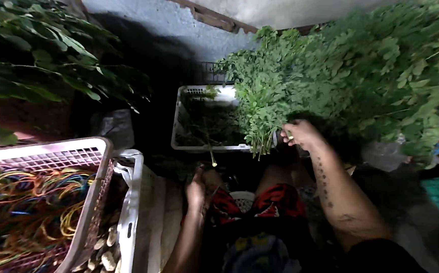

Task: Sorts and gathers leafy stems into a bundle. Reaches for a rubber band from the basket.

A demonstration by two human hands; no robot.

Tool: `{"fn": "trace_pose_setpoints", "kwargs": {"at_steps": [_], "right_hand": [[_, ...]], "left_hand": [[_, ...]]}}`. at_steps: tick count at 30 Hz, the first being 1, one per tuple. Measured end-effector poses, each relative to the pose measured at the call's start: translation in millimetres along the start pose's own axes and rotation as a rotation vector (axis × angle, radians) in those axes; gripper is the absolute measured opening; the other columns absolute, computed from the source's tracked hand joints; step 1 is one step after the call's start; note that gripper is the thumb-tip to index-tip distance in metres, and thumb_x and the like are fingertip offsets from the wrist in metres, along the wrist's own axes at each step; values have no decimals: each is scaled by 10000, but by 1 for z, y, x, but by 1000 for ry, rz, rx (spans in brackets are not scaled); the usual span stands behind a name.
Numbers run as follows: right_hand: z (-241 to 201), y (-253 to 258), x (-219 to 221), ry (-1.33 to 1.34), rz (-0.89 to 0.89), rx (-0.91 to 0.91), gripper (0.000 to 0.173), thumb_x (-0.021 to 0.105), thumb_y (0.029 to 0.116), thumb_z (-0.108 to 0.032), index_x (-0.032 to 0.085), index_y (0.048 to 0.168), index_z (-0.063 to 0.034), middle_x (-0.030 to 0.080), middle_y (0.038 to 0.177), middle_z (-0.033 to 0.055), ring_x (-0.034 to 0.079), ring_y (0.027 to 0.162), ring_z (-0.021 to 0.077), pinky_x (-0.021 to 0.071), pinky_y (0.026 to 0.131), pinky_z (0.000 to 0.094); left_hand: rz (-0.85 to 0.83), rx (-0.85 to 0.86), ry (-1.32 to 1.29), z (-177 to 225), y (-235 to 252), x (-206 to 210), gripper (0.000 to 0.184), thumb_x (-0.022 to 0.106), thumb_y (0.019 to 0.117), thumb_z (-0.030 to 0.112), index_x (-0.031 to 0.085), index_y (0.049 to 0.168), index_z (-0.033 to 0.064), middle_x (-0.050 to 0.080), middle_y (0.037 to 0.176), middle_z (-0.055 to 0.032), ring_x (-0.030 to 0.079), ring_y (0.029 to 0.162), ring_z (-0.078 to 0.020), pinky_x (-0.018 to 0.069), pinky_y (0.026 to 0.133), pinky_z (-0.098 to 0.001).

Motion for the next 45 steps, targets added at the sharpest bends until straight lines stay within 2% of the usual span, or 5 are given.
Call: {"fn": "trace_pose_setpoints", "kwargs": {"at_steps": [6,20,26,39,45], "right_hand": [[-29,-58,-26,452,-132,-144,266,550,1057,-313,684,1205,-138,471,690,-78,365,462,12,346,425,152],[-84,-119,-35,-245,454,-715,323,681,991,-201,673,1290,-76,648,802,90,618,683,217,548,666,446],[-67,-86,5,-512,416,-349,372,619,1019,-223,562,1338,-41,689,1142,210,673,1086,407,522,945,610],[-66,-126,42,-175,190,-558,286,630,1025,-258,633,1215,-43,703,1030,106,699,899,178,592,834,395],[-30,-151,80,-87,189,-560,277,566,1044,-255,646,1167,-20,688,954,92,674,828,148,581,789,365]], "left_hand": [[-40,109,-73,15,-1,10,205,525,1075,215,667,1032,74,451,570,36,393,431,-65,354,395,-230],[-125,248,-89,53,-35,27,264,452,1099,164,676,1058,30,486,578,20,411,420,-57,369,380,-215],[-192,105,-179,47,-40,33,287,444,1106,218,660,1024,47,392,527,37,351,387,-63,333,360,-223],[-569,-154,-261,10,-49,115,313,459,1094,180,541,1379,80,482,645,11,438,444,-75,409,412,-220],[-575,93,-177,58,-38,178,397,380,1123,364,593,933,88,499,623,20,459,486,-78,434,480,-223]]}}
Point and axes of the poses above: each hand's wrist, its own y-axis towards the middle knuckle, its own x-axis out of the palm, z = x × y, the point moved 6 cm from there along y, towards the middle knuckle
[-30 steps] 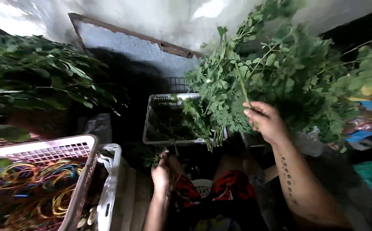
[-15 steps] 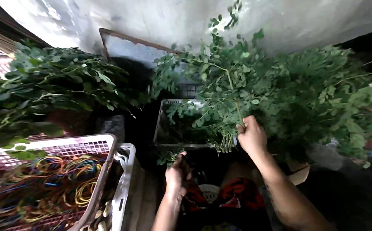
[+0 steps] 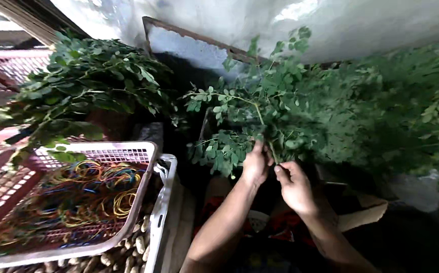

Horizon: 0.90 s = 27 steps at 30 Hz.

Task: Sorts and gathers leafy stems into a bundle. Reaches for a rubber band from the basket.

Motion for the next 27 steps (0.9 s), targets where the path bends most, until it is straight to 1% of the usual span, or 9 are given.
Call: {"fn": "trace_pose_setpoints", "kwargs": {"at_steps": [3,5,8,10,13,14,16,21,27], "right_hand": [[4,1,1,104,-94,86,303,548,1051,-239,604,1238,-7,671,993,96,649,778,126,574,735,326],[6,18,6,354,-290,277,343,455,1103,-235,515,1370,-29,620,953,50,564,617,87,520,567,251],[24,45,28,695,-340,609,279,409,1125,-307,557,1250,-105,522,733,-3,438,474,79,418,434,228],[27,57,43,735,-302,653,228,387,1127,-263,540,1184,-105,460,679,-22,392,453,63,386,416,216],[23,65,40,653,-163,640,300,452,1113,-207,595,1295,-16,608,885,62,538,659,99,495,618,257],[26,68,38,650,-144,632,304,477,1103,-243,592,1274,-20,599,867,52,537,633,87,491,583,240],[27,75,40,702,-218,611,309,504,1087,-306,598,1259,-67,602,803,31,525,543,75,476,491,225],[-30,73,-3,563,-533,196,301,424,1121,-232,565,1337,-76,597,783,31,519,514,81,491,486,211],[-23,80,-42,213,-542,67,255,437,1116,-198,566,1310,-94,741,1030,76,699,718,147,582,649,289]], "left_hand": [[-9,71,390,-4,11,-1,413,327,1133,331,674,1195,116,625,827,-16,574,704,-112,514,669,-309],[-27,141,665,-9,17,-7,401,313,1136,301,643,1265,112,668,975,-49,627,850,-131,544,784,-343],[-25,188,975,-21,15,-17,331,445,1101,197,645,1296,20,716,1126,-150,679,1049,-194,539,971,-396],[26,200,933,-34,19,-29,279,499,1062,124,618,1272,-18,690,1020,-121,667,927,-143,563,872,-321],[4,206,1179,-38,-18,-27,364,529,1047,111,596,1329,-109,667,1266,-257,634,1217,-277,468,1089,-396],[-21,261,1207,-35,-40,-20,377,550,1022,78,585,1322,-148,656,1283,-286,628,1245,-296,457,1106,-389],[111,384,1027,-22,-53,-26,354,575,977,25,582,1267,-178,683,1173,-256,659,1120,-214,504,1024,-303],[198,272,428,11,-3,-86,359,351,1112,135,666,1137,-34,701,811,-63,642,654,-125,574,635,-297],[113,40,248,5,-8,-102,417,304,1115,146,643,945,-29,658,718,-74,561,520,-108,480,478,-244]]}}
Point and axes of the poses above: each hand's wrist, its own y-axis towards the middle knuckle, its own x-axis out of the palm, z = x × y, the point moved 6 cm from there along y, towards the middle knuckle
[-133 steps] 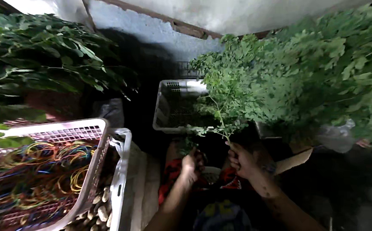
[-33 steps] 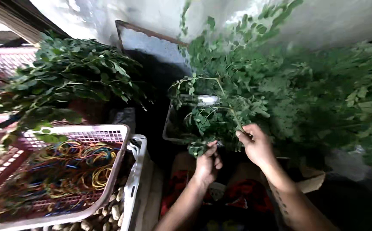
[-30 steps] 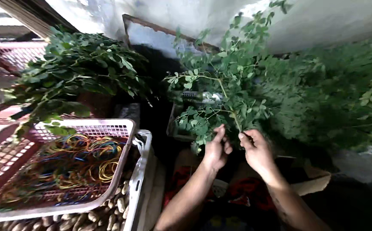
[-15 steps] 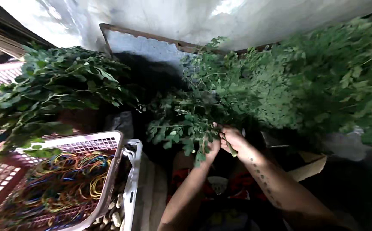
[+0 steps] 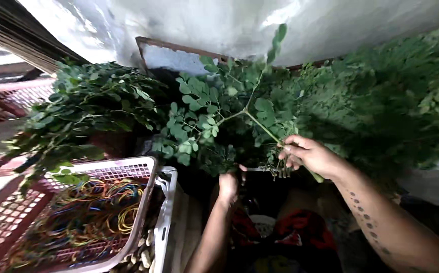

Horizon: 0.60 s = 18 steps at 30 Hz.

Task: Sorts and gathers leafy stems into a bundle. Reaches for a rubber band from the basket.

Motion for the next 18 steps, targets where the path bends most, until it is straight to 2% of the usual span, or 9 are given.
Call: {"fn": "trace_pose_setpoints", "kwargs": {"at_steps": [2,4,7,8,9,10,13,15,18], "right_hand": [[9,-6,-4,27,67,-9,230,448,1108,-177,595,1255,-78,724,994,58,642,642,112,542,582,254],[14,-17,-1,80,91,-42,239,449,1102,-165,603,1257,-70,691,929,27,548,566,65,461,510,208],[26,-36,23,117,105,-18,261,458,1094,-173,587,1292,-64,664,909,9,521,550,56,439,476,202],[30,-43,33,120,114,-9,265,462,1090,-177,591,1292,-63,663,900,9,528,542,62,451,468,210],[35,-49,44,131,122,-5,265,464,1088,-178,595,1286,-60,661,894,11,532,534,68,461,462,218],[40,-55,55,164,135,-4,260,468,1085,-173,594,1279,-54,659,889,15,534,524,71,467,457,221],[50,-68,77,338,186,4,260,472,1080,-151,591,1279,-34,649,873,41,524,493,89,473,432,230],[54,-73,84,442,185,21,264,469,1078,-147,596,1277,-30,642,851,46,497,466,84,448,404,222],[64,-80,91,508,150,65,260,477,1079,-164,599,1272,-40,646,846,49,488,460,83,432,395,216]], "left_hand": [[18,-165,-217,-10,-7,4,424,250,1116,195,558,870,40,561,668,-34,482,466,-101,428,429,-229],[25,-240,-420,-12,-11,15,402,270,1131,301,521,890,99,495,613,5,424,415,-88,398,388,-219],[-54,-164,-532,6,-12,43,310,360,1125,330,578,1176,116,483,620,27,454,440,-73,437,423,-209],[-32,-117,-550,16,-8,51,294,397,1118,322,594,1096,105,475,602,29,459,446,-75,444,438,-211],[5,-76,-568,26,-2,58,326,440,1106,331,575,910,109,471,572,24,459,442,-87,447,446,-221],[31,-38,-566,34,5,63,372,471,1096,354,547,812,127,467,559,26,460,443,-91,448,453,-227],[106,17,-534,40,21,73,315,528,1073,341,565,834,138,497,596,27,466,452,-82,443,444,-215],[140,43,-493,34,25,74,261,522,1069,245,589,863,99,525,618,6,472,457,-87,446,444,-217],[133,94,-437,21,28,62,272,416,1003,105,515,749,107,494,596,-6,469,487,-117,445,492,-261]]}}
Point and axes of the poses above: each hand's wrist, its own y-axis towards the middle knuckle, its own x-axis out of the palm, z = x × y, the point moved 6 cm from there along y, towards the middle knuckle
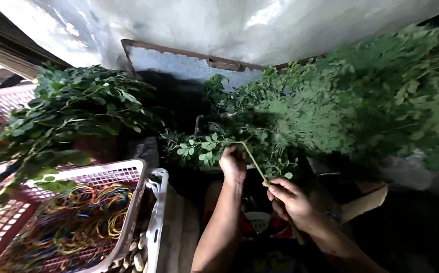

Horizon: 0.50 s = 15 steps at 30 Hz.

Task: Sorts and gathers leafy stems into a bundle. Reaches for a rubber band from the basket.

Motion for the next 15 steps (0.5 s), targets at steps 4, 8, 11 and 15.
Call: {"fn": "trace_pose_setpoints", "kwargs": {"at_steps": [4,8,11,15], "right_hand": [[15,-9,3,-9,-24,125,256,490,1086,-195,599,1273,-58,639,854,59,487,463,88,437,404,220],[24,-19,18,132,-72,252,267,467,1097,-203,578,1289,-54,604,834,39,459,458,67,432,405,211],[24,-26,28,274,-85,301,249,472,1099,-204,585,1268,-62,597,836,36,445,454,56,420,395,194],[18,-32,35,451,-109,436,243,447,1102,-206,567,1268,-76,573,823,2,425,437,25,405,382,158]], "left_hand": [[4,82,250,-2,-4,-12,439,501,1083,376,557,744,103,477,566,13,463,477,-96,439,475,-247],[235,149,543,6,-7,-22,642,404,1041,628,667,969,46,605,690,-63,600,608,-165,541,599,-363],[186,255,495,11,-11,-14,577,392,1054,599,647,1138,89,662,815,-56,648,685,-143,579,636,-333],[226,384,950,14,-27,-14,621,260,1124,465,663,1058,-2,640,811,-123,650,764,-192,562,745,-388]]}}
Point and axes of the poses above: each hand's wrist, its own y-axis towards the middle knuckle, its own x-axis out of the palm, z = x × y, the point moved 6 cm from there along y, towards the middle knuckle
